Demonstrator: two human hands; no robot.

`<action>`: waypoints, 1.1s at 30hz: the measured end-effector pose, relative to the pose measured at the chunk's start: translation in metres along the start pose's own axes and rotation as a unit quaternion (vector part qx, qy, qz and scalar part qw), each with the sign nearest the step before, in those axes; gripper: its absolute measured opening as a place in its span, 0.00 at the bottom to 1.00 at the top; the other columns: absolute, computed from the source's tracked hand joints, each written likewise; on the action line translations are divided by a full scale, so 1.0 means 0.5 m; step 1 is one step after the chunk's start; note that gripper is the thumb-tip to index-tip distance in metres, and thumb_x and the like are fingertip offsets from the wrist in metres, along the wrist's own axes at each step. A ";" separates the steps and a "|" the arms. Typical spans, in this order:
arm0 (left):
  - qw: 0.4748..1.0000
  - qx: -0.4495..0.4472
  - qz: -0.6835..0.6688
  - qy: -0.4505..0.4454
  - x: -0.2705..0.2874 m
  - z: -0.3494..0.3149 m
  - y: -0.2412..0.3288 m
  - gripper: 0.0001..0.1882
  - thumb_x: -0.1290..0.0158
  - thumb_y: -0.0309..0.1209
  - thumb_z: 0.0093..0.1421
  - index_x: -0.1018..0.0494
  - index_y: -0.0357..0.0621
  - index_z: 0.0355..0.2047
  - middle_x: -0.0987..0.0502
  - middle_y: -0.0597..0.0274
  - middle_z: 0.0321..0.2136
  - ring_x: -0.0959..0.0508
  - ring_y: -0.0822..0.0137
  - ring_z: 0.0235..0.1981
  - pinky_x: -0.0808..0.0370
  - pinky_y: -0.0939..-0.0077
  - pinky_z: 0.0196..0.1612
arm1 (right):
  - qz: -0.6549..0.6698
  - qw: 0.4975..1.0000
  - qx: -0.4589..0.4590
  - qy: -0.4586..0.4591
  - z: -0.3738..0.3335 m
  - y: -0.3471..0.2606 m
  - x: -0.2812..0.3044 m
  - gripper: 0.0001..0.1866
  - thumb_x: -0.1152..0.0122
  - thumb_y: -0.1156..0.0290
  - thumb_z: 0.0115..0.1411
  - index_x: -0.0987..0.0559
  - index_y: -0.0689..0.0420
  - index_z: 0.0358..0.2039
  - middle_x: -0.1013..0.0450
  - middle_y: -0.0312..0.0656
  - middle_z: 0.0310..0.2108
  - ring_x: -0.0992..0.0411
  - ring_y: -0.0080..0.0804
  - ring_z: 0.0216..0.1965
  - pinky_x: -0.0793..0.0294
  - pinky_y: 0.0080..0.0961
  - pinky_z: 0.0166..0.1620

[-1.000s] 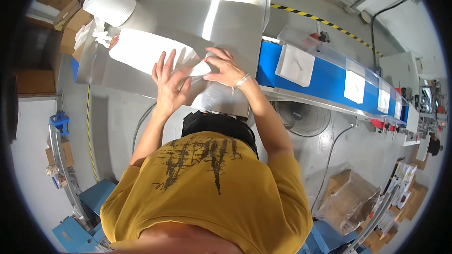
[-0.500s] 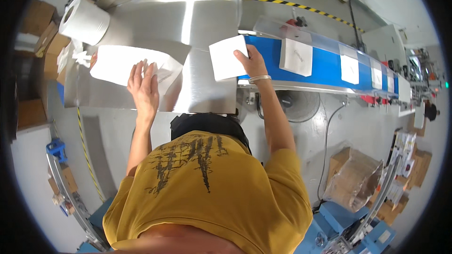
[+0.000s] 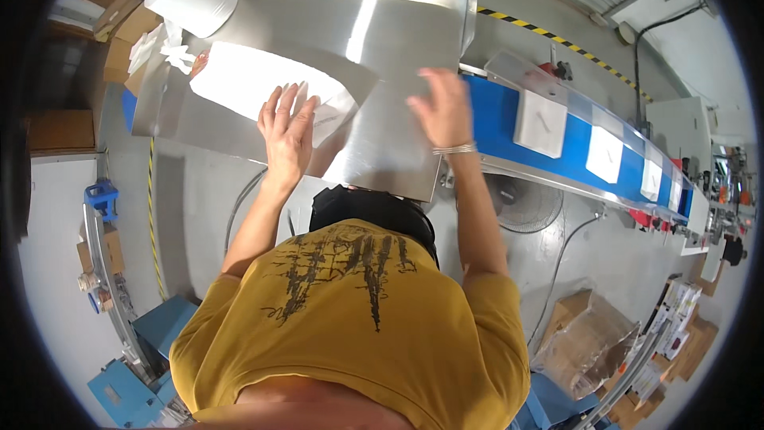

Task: Organizing and aligning stacks of paper from a conveyor belt in a paper mill.

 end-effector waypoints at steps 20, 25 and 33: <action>0.998 0.045 -0.039 -0.011 0.011 0.007 -0.039 0.15 0.44 0.22 0.54 0.23 0.49 0.43 0.33 0.54 0.56 0.38 0.46 0.59 0.45 0.49 0.60 | -0.164 0.916 -0.352 0.104 -0.142 0.297 0.118 0.22 0.34 0.57 0.54 0.24 0.61 0.42 0.25 0.48 0.33 0.27 0.43 0.35 0.28 0.34 0.41; 0.997 0.032 -0.050 -0.041 0.018 0.008 -0.025 0.13 0.43 0.24 0.53 0.22 0.50 0.40 0.36 0.54 0.58 0.42 0.47 0.62 0.50 0.47 0.62 | 0.045 0.998 0.033 -0.033 -0.004 0.010 -0.025 0.34 0.28 0.66 0.42 0.29 0.52 0.52 0.30 0.47 0.48 0.31 0.48 0.47 0.33 0.38 0.51; 0.996 0.076 -0.039 -0.019 0.031 0.031 -0.061 0.18 0.44 0.28 0.56 0.26 0.48 0.48 0.39 0.51 0.61 0.43 0.47 0.63 0.48 0.52 0.62 | 0.318 0.939 -0.045 -0.120 0.000 -0.053 -0.183 0.21 0.35 0.63 0.56 0.30 0.60 0.45 0.29 0.46 0.47 0.29 0.40 0.45 0.30 0.30 0.47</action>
Point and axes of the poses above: each hand's wrist, its own z-axis towards the middle knuckle, its own x-axis out of the back of the hand, y = z × x, the point moved 6 cm from there along z, towards the middle knuckle
